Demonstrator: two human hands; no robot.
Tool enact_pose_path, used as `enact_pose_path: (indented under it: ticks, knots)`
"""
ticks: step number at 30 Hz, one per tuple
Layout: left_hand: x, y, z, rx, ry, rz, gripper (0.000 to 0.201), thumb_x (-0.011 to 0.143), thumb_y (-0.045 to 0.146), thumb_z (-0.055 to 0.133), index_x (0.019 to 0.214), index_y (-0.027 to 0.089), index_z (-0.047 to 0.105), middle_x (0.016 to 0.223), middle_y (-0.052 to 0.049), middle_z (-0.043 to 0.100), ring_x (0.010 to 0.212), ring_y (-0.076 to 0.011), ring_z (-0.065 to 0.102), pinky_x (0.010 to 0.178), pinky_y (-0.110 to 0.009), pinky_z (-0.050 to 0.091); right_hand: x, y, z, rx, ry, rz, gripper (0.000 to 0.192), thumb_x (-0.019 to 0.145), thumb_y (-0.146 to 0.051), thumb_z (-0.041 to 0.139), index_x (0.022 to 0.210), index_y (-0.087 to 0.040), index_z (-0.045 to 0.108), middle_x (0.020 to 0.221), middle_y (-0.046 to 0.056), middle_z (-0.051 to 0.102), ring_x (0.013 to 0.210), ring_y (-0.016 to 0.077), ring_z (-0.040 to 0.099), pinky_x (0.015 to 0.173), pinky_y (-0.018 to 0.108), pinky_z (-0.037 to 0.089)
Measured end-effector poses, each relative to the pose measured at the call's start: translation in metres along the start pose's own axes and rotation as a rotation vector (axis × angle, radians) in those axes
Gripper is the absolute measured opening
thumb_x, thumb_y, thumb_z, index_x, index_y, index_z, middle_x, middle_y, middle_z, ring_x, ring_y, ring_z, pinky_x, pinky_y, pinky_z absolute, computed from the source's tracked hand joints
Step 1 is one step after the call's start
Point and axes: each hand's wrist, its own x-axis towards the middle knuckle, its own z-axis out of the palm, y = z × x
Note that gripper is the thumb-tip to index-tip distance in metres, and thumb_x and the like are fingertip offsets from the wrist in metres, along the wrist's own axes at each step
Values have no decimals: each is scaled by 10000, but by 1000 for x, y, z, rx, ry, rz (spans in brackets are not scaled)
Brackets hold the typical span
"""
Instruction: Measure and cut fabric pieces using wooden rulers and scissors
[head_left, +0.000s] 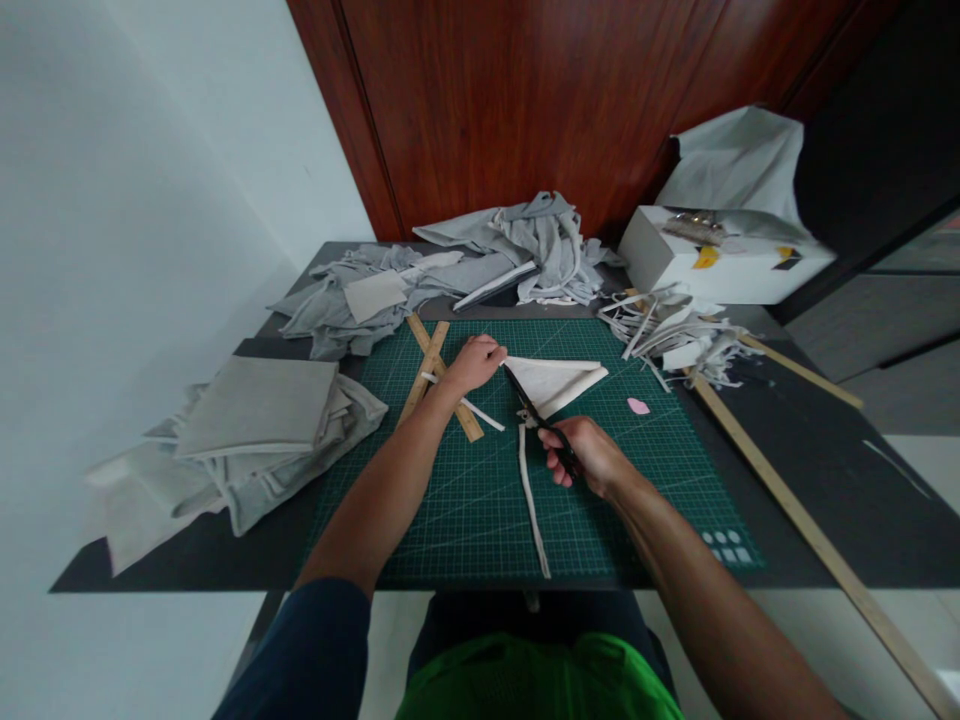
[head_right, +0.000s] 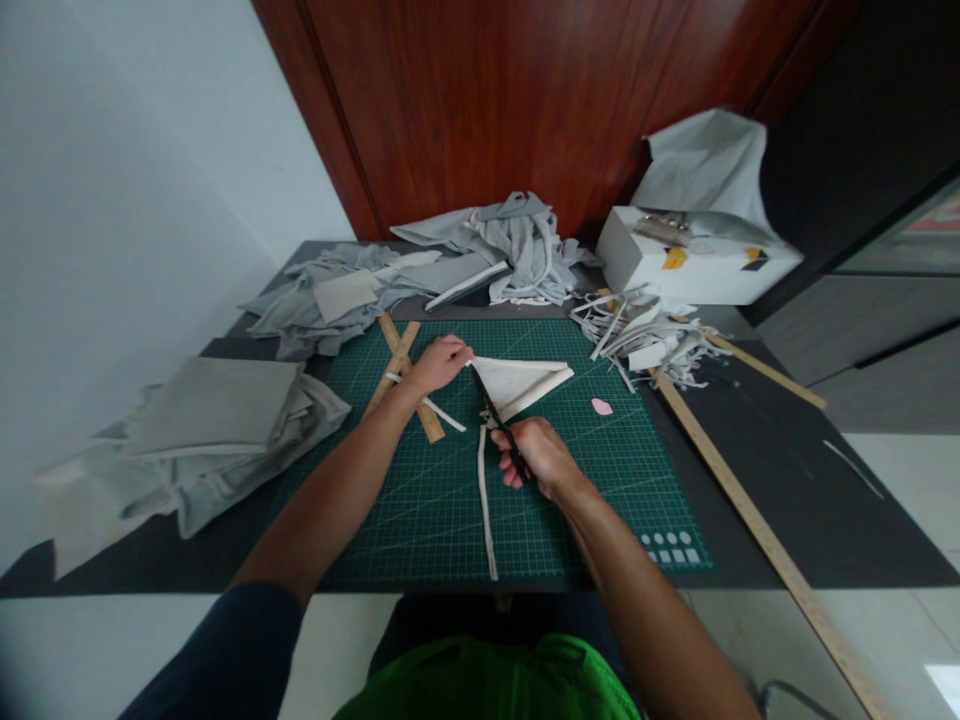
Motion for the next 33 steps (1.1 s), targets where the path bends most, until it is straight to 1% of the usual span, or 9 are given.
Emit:
enact_pose_path:
  ticks: [3,8,12,17,23,28,33]
  knots:
    - [3,-2,0,27,5,-19,387,988,236,472,653,188,660,802,-63,683,877,-190,651,909,-321,516,-1,-1,0,-5,-6,0,250,821,-255,580,583,-178,571,490,24,588,355,132,536,336,231,357]
    - [5,-2,-3,34,-26,-49,299,924,171,495,734,177,726,874,-69,715,887,-191,665,896,-317,533,-2,-1,0,-1,-4,0,248,819,-255,582,584,-180,573,495,28,592,357,132,533,338,233,362]
    - [5,-1,-5,-19,-34,-61,251,849,100,544,747,187,756,867,-49,733,910,-184,673,902,-307,541,-1,1,-2,-1,-4,3,234,815,-268,593,597,-183,579,499,28,597,357,132,532,335,234,362]
    - [4,-3,-3,-35,-25,-65,273,780,55,582,857,184,811,939,-59,743,922,-180,675,907,-308,547,2,2,-2,7,-6,-4,227,815,-278,595,609,-183,576,498,24,593,358,128,525,336,229,353]
    - [3,-5,0,-9,-10,-65,327,769,39,558,886,190,824,959,-58,740,933,-177,676,917,-313,553,0,2,-2,49,-23,-10,212,824,-273,598,638,-174,579,503,17,604,351,121,527,328,214,346]
    - [2,0,-1,-12,2,-73,334,766,25,551,876,190,819,957,-60,741,926,-184,681,924,-324,561,-2,1,0,110,-50,-15,249,856,-329,628,670,-168,589,502,21,606,361,128,544,339,216,379]
    - [1,3,-3,-24,2,-47,346,760,7,549,868,199,814,930,-51,741,951,-190,678,946,-330,555,2,-1,4,114,-50,1,260,886,-322,606,679,-166,591,507,21,607,363,126,544,350,217,396]
